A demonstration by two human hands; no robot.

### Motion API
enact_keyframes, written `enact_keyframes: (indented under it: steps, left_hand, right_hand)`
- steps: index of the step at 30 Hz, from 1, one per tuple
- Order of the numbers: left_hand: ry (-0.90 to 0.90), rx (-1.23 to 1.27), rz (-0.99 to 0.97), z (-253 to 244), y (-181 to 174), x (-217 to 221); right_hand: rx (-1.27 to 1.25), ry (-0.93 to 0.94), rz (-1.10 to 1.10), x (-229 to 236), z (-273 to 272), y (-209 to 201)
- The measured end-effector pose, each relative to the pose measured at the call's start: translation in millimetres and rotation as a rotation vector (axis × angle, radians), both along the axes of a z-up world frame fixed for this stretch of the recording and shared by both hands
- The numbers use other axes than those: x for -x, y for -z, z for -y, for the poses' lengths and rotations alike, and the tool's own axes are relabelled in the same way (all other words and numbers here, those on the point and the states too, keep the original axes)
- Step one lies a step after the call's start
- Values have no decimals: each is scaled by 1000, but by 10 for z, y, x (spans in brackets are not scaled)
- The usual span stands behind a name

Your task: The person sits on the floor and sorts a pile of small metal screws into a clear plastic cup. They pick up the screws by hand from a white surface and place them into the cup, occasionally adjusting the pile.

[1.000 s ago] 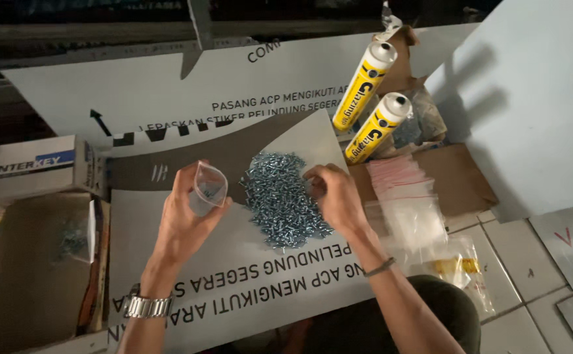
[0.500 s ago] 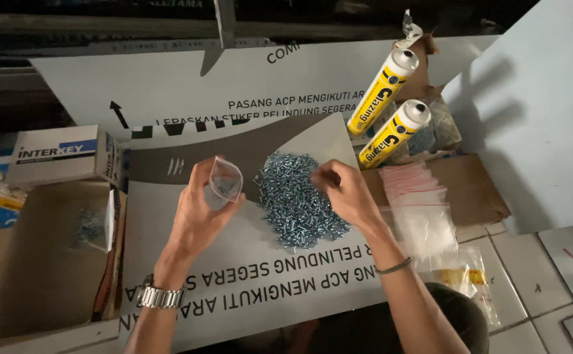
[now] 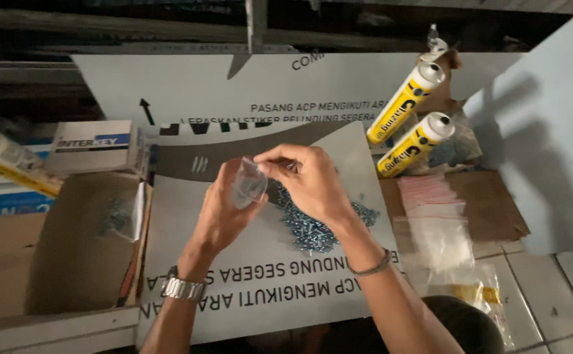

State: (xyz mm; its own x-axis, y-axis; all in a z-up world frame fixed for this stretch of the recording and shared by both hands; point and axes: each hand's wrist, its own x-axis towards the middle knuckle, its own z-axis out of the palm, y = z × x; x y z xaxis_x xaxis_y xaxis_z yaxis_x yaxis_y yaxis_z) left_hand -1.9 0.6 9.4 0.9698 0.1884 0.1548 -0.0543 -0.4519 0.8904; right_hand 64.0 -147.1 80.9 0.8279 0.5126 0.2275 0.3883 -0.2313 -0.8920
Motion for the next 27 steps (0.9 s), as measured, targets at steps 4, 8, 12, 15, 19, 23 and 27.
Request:
enact_keyframes:
  steps: [4,8,12,15,19,23,27]
  left_hand:
    - [0,19,-18,-29,27,-11]
    - [15,39,-29,-38,-19,-6]
    - [39,68,17,7,-53,31]
    - [45,65,12,21,-15,15]
    - [54,51,21,22,23,23]
    - [51,49,-3,31,-15,25]
    - [51,44,3,17,-6,31]
  right_hand:
    - [14,41,6,-89,221,131]
    - [300,156,87,-274,739,446]
    - [681,128,79,-189,1030,681]
    - [637,136,130,-201,1175,828]
    - [612,201,116,-264,1264,1102]
    - [601,286,72,-264,1264,1114]
    - [426,377,0,-279,1336,1081]
